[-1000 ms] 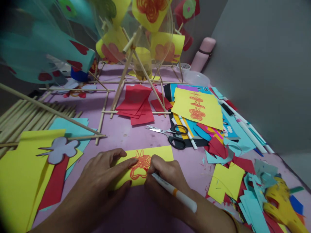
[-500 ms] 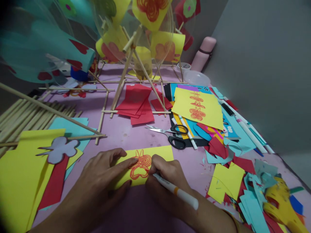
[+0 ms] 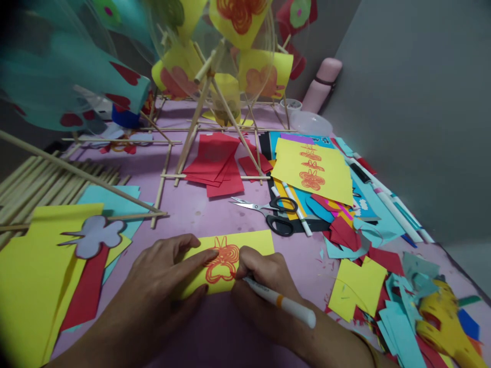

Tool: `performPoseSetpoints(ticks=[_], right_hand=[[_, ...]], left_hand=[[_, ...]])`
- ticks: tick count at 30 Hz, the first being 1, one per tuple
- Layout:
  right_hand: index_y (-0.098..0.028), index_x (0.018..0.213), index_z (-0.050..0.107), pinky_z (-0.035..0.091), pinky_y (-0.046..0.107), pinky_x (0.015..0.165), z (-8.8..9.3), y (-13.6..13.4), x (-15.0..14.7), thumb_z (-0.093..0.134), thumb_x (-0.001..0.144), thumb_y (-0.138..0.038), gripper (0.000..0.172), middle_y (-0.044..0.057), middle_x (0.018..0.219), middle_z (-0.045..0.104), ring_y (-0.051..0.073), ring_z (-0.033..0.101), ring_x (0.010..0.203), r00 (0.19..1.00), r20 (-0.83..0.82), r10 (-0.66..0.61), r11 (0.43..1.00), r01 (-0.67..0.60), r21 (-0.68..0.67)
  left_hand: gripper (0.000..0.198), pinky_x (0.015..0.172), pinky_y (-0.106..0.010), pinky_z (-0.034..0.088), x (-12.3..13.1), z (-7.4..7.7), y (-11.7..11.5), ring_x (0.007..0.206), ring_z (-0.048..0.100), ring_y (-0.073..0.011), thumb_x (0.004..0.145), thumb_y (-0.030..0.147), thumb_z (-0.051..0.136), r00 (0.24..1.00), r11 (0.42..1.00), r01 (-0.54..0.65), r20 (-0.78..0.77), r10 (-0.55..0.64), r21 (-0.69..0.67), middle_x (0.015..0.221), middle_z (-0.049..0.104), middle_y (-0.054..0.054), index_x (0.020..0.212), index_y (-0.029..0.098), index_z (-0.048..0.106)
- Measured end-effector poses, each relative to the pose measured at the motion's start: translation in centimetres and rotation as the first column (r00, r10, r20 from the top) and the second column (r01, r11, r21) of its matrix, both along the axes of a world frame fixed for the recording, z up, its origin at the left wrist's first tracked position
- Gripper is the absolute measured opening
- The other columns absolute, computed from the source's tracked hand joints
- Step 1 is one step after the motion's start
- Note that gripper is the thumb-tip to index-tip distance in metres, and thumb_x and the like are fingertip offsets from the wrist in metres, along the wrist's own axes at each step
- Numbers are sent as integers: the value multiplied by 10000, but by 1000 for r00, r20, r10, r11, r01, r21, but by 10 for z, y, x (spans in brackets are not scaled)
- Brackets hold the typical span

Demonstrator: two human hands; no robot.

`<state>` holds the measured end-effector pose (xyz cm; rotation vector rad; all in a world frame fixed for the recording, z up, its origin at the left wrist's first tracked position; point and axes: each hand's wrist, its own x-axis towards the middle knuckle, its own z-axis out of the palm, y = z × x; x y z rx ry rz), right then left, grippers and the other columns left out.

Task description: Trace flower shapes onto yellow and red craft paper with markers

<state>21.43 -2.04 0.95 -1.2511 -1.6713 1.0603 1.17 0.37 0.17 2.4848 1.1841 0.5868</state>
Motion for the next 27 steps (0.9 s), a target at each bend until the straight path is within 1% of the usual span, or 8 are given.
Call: performPoseSetpoints(ticks=[6, 16, 21, 27], right_hand=[[-223, 640, 341, 182, 172, 364, -1, 0, 0, 415, 702, -66, 185, -110, 491, 287, 46, 231, 390, 1000, -13, 13, 1000, -13, 3], [-229, 640, 337, 196, 182, 371, 0, 0, 0, 424, 702, -65, 195, -102, 497, 310, 56, 256, 386, 999, -3, 33, 999, -33, -29], [-230, 646, 329, 209, 188, 389, 1, 1, -1, 429, 697, -60, 204, -94, 523, 324, 62, 266, 408, 998, -12, 62, 998, -62, -9], [-228, 663, 364, 229, 196, 412, -2, 1, 0, 435, 695, -57, 188, -90, 533, 352, 70, 290, 419, 997, -2, 74, 997, -74, -1]], left_hand=[[464, 793, -508, 412, 1, 0, 1, 1041, 472, -313, 772, 141, 531, 1000, 1000, -8, 5, 8, 1, 1177, 486, -98, 1212, 289, 535], [473, 811, -520, 411, 0, 2, -1, 1058, 470, -317, 771, 137, 528, 1000, 1000, -14, -14, 14, -14, 1187, 490, -101, 1217, 293, 535], [463, 799, -523, 415, 0, 2, 0, 1047, 473, -320, 768, 132, 526, 1000, 1000, -6, -11, 6, -4, 1176, 491, -112, 1209, 274, 541], [467, 812, -515, 407, 1, 2, 1, 1058, 469, -319, 773, 141, 535, 1000, 1000, -11, -20, 11, -8, 1181, 488, -103, 1217, 284, 539]])
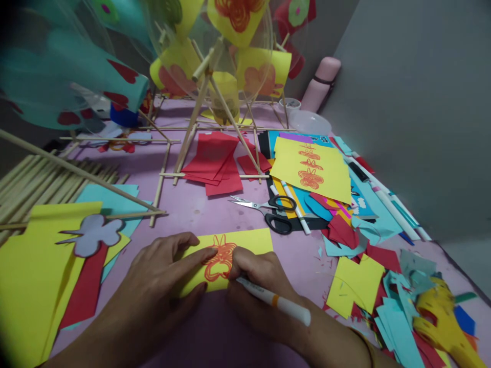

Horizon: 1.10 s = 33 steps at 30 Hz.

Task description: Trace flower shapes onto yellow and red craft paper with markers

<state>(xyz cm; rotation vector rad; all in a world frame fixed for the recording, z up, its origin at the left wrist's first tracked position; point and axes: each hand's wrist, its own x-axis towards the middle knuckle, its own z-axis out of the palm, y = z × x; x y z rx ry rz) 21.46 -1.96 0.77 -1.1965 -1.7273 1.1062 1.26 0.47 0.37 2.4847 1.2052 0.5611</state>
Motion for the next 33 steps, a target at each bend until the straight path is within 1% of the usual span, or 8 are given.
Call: performPoseSetpoints(ticks=[5, 11, 13, 15, 16, 18, 23, 33], right_hand=[[-224, 668, 381, 246, 197, 427, -2, 0, -1, 435, 699, -64, 172, -84, 548, 368, 73, 308, 431, 1000, 21, 6, 999, -7, 35], [-222, 653, 390, 239, 196, 418, -1, 0, -3, 448, 697, -73, 166, -90, 524, 352, 70, 290, 423, 1000, -22, 12, 1000, -11, 17], [-222, 642, 402, 230, 195, 400, -1, 0, -3, 451, 692, -88, 151, -90, 503, 355, 70, 288, 409, 994, -83, -64, 998, 62, -29], [-222, 613, 406, 207, 191, 376, 0, -1, -3, 452, 678, -109, 138, -91, 476, 354, 70, 270, 396, 969, -138, -204, 976, 189, -112], [-222, 594, 405, 192, 189, 367, 0, -2, -3, 453, 666, -121, 133, -91, 463, 347, 69, 258, 395, 952, -144, -271, 957, 251, -143], [-221, 562, 405, 171, 189, 361, 1, -2, -2, 455, 639, -138, 124, -93, 443, 334, 68, 244, 393, 934, -123, -334, 936, 315, -155], [-227, 551, 394, 165, 190, 356, 2, -3, -3, 434, 627, -154, 113, -103, 418, 293, 64, 230, 372, 953, -59, -297, 951, 289, -109], [-230, 605, 393, 203, 192, 357, -1, -2, -2, 436, 674, -139, 122, -105, 429, 303, 70, 264, 362, 975, -11, -224, 974, 223, -35]], left_hand=[[461, 817, -507, 404, -1, 0, -1, 1063, 465, -311, 782, 136, 533, 1000, 1000, 2, 7, -2, -2, 1184, 484, -100, 1217, 288, 533], [475, 815, -501, 405, -1, 0, -2, 1053, 468, -306, 770, 137, 538, 1000, 1000, -3, 0, 3, -3, 1182, 487, -97, 1218, 293, 531], [465, 819, -503, 406, -1, -1, -1, 1060, 465, -306, 777, 140, 533, 1000, 1000, -4, -3, 4, 0, 1185, 489, -97, 1216, 292, 532], [447, 814, -505, 411, 0, -2, -1, 1059, 466, -306, 786, 149, 529, 1000, 1000, 0, 0, 0, 2, 1184, 492, -98, 1210, 289, 537], [443, 812, -505, 413, 0, -2, 0, 1060, 465, -307, 789, 152, 528, 1000, 1000, 1, 0, -1, 1, 1184, 492, -99, 1210, 290, 539], [444, 807, -506, 415, 0, -2, 0, 1056, 466, -307, 789, 152, 527, 1000, 1000, 0, 0, 0, 1, 1182, 490, -99, 1211, 291, 539], [447, 796, -507, 415, -1, -1, 0, 1048, 467, -310, 787, 149, 529, 1000, 1000, 10, -1, -10, 3, 1180, 485, -102, 1211, 290, 535], [443, 802, -499, 414, -1, -1, 0, 1055, 471, -308, 792, 157, 519, 1000, 1000, 3, 13, -3, 4, 1193, 490, -96, 1206, 310, 543]])
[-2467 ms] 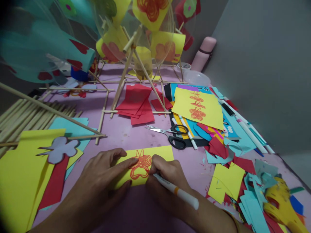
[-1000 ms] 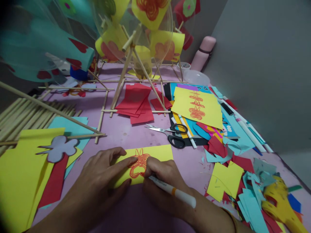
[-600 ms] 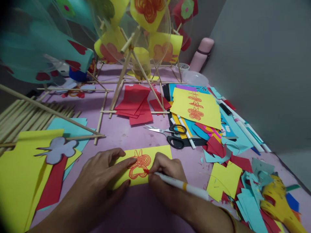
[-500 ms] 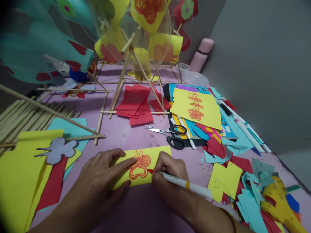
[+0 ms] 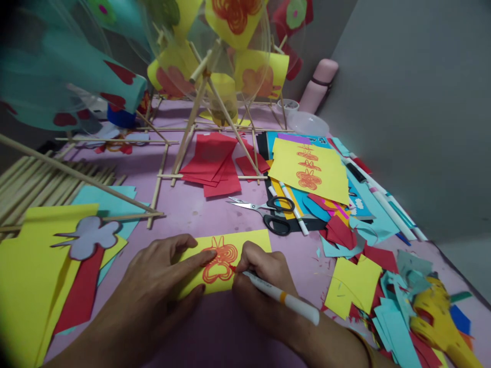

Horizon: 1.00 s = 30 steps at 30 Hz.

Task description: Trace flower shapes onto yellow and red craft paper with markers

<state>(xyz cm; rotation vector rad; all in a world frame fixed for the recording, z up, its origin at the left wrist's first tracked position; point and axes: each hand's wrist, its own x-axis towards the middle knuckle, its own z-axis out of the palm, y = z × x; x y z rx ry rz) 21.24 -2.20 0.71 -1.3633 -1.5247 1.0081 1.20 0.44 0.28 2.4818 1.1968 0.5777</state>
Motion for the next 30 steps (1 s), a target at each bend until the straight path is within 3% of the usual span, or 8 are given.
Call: performPoseSetpoints(ticks=[30], right_hand=[[-224, 601, 365, 163, 180, 350, 1, -1, 1, 408, 660, -106, 139, -111, 448, 282, 47, 225, 364, 999, 7, 38, 999, -38, 30]], left_hand=[[473, 806, -504, 401, -1, -1, 0, 1063, 460, -312, 775, 131, 521, 1000, 1000, 14, -1, -14, -5, 1198, 474, -100, 1218, 296, 531]])
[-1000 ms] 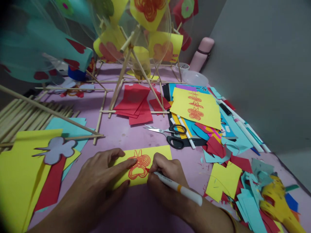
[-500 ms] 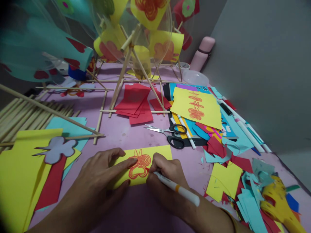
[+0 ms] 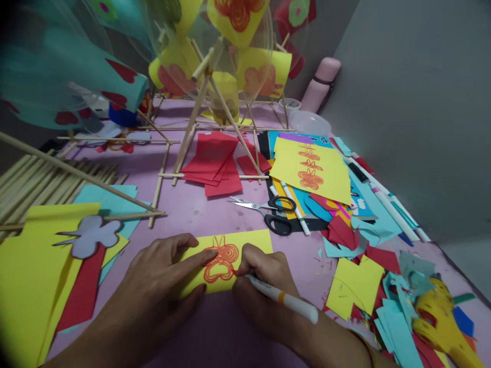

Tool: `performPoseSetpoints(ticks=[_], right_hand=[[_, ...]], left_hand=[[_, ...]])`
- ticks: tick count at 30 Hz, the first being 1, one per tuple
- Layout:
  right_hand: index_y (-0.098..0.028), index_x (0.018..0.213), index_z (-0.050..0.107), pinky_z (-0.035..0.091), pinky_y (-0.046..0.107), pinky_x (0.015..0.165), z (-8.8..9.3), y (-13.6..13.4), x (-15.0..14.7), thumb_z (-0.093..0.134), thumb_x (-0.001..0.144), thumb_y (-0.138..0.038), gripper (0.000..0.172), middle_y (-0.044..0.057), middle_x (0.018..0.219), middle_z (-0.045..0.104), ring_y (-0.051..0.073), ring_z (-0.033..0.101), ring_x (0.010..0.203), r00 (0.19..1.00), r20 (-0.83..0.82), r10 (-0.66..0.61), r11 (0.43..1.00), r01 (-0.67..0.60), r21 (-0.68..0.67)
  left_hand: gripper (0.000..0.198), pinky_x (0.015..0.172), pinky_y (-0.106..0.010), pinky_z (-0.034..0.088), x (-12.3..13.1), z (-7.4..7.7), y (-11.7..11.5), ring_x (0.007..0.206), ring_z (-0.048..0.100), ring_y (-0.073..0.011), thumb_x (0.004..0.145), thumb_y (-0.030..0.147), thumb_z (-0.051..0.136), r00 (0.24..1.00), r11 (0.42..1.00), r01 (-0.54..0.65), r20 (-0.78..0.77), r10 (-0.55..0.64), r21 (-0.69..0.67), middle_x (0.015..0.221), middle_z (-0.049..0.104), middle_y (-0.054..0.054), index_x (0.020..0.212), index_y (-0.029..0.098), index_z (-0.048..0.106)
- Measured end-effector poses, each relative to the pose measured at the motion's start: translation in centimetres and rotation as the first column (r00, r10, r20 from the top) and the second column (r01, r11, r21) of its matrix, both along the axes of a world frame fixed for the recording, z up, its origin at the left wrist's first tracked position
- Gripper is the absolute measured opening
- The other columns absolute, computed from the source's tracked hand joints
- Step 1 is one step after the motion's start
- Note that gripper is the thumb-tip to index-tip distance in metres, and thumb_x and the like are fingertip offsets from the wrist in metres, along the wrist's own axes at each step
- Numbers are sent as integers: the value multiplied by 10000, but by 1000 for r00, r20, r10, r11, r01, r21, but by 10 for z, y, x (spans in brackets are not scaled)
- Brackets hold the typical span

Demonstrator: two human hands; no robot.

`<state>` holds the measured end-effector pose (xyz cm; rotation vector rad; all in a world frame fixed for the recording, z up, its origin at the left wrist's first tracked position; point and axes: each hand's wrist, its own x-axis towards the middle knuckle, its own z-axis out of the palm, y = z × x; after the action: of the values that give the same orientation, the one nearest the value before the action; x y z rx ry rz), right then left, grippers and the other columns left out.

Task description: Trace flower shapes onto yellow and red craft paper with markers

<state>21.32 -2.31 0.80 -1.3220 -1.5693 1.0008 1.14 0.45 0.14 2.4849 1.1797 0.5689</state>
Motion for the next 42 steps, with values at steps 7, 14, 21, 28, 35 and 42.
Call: performPoseSetpoints(ticks=[7, 14, 21, 28, 35, 42], right_hand=[[-221, 569, 389, 165, 180, 348, 2, 1, -1, 422, 644, -137, 118, -104, 436, 309, 53, 235, 369, 996, -79, -44, 998, 39, -54], [-217, 553, 414, 173, 183, 357, 0, 0, 0, 435, 635, -137, 116, -96, 433, 330, 64, 248, 386, 983, -142, -113, 989, 97, -115], [-214, 582, 350, 200, 175, 390, 2, 0, 1, 416, 644, -54, 184, -99, 469, 309, 53, 252, 400, 995, -77, 58, 995, -51, 82], [-219, 612, 428, 198, 186, 376, -6, -3, 2, 453, 682, -97, 143, -91, 479, 358, 76, 271, 419, 977, -160, -139, 987, 123, -108], [-228, 656, 394, 216, 191, 394, -5, 0, 0, 465, 746, -95, 176, -104, 481, 324, 75, 276, 414, 999, -40, 34, 999, -34, 5], [-223, 677, 392, 240, 189, 408, -4, 2, -1, 448, 745, -52, 192, -96, 524, 348, 65, 299, 419, 990, 85, 111, 985, -121, 122]], left_hand=[[477, 799, -510, 404, 1, 1, 0, 1055, 465, -314, 770, 127, 511, 1000, 1000, -10, 12, 10, -2, 1190, 480, -98, 1214, 300, 538], [462, 808, -505, 403, 1, 2, 0, 1066, 459, -311, 785, 142, 516, 1000, 1000, -9, -3, 9, -17, 1193, 476, -95, 1215, 308, 539], [487, 806, -507, 404, -1, 0, -1, 1067, 461, -311, 767, 127, 524, 1000, 1000, -3, 9, 3, 9, 1201, 475, -96, 1222, 302, 528], [457, 804, -504, 412, 0, 1, -2, 1060, 468, -310, 781, 133, 513, 1000, 1000, -11, 10, 11, 4, 1193, 486, -100, 1207, 296, 547], [470, 813, -510, 412, 0, 1, -1, 1068, 470, -313, 776, 137, 519, 1000, 1000, -22, 4, 22, 4, 1199, 489, -96, 1213, 309, 542], [479, 826, -506, 410, 2, 1, -2, 1071, 465, -303, 768, 129, 522, 1000, 1000, -25, 10, 25, 4, 1197, 488, -90, 1211, 310, 536]])
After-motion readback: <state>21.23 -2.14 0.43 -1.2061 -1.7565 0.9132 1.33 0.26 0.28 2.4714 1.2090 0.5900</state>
